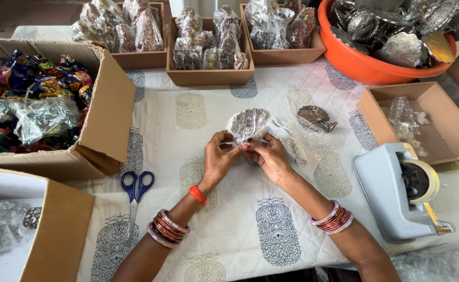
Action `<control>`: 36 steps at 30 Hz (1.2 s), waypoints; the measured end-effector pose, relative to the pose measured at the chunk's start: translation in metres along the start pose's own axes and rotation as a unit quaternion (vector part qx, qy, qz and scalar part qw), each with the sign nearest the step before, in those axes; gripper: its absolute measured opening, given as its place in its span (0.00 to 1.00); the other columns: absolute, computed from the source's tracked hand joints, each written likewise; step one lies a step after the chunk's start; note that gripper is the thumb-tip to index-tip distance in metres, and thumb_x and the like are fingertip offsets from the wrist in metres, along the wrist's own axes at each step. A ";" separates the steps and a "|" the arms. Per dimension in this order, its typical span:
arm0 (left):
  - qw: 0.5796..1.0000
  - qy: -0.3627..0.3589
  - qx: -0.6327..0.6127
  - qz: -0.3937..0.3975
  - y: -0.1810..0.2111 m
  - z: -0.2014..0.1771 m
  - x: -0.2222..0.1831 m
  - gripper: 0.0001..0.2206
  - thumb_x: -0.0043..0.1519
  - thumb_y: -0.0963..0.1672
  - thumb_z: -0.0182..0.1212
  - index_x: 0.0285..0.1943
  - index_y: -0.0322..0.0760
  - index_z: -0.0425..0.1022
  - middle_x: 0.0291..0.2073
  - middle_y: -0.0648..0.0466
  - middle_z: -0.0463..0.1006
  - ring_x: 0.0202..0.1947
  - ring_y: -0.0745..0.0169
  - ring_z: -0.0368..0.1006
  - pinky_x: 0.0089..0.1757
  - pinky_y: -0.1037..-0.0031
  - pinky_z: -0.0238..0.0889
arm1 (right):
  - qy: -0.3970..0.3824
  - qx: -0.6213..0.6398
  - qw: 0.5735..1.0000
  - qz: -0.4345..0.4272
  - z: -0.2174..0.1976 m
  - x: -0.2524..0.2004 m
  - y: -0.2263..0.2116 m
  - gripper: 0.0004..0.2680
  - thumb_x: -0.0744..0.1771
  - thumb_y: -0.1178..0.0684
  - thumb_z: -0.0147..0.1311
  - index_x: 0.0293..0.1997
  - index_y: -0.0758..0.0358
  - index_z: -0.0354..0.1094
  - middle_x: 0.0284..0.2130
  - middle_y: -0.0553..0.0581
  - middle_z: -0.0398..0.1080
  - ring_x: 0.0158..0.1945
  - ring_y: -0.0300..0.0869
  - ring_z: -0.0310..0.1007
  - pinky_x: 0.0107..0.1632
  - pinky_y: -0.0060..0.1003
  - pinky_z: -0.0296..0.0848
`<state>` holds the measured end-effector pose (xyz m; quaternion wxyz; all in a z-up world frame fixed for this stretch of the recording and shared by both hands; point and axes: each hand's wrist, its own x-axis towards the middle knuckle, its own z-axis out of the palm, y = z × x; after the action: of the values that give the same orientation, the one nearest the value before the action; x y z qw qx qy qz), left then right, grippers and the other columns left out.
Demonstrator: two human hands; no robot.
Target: Wrapping small decorative items in bubble wrap for packaging.
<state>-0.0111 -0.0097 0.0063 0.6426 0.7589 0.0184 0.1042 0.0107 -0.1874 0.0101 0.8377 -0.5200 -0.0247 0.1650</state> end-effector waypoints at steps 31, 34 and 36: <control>0.871 -0.151 -0.467 -0.025 0.014 -0.044 0.020 0.08 0.69 0.44 0.60 0.49 0.32 0.77 0.41 0.57 0.80 0.40 0.71 0.77 0.42 0.77 0.75 | -0.104 -0.044 0.994 -0.005 0.012 -0.008 0.002 0.18 0.66 0.62 0.59 0.62 0.65 0.60 0.40 0.60 0.76 0.39 0.45 0.80 0.42 0.41 0.82; 0.865 -0.097 -0.491 -0.032 0.033 -0.039 0.014 0.08 0.65 0.41 0.60 0.52 0.36 0.74 0.40 0.59 0.78 0.38 0.74 0.76 0.39 0.80 0.74 | -0.082 -0.033 0.996 0.019 0.007 -0.006 0.006 0.18 0.65 0.62 0.59 0.61 0.63 0.60 0.39 0.59 0.76 0.37 0.45 0.80 0.41 0.42 0.82; 0.887 -0.051 -0.460 0.006 -0.004 -0.030 0.020 0.06 0.67 0.40 0.60 0.52 0.37 0.72 0.40 0.59 0.77 0.35 0.76 0.73 0.35 0.82 0.70 | -0.077 -0.036 0.996 0.025 0.005 -0.004 0.009 0.17 0.66 0.61 0.59 0.60 0.64 0.61 0.39 0.60 0.76 0.37 0.45 0.80 0.42 0.42 0.83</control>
<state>0.0036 0.0231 0.0091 0.9189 0.3829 -0.0686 0.0661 0.0031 -0.1807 0.0048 0.8099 -0.5358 -0.0818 0.2242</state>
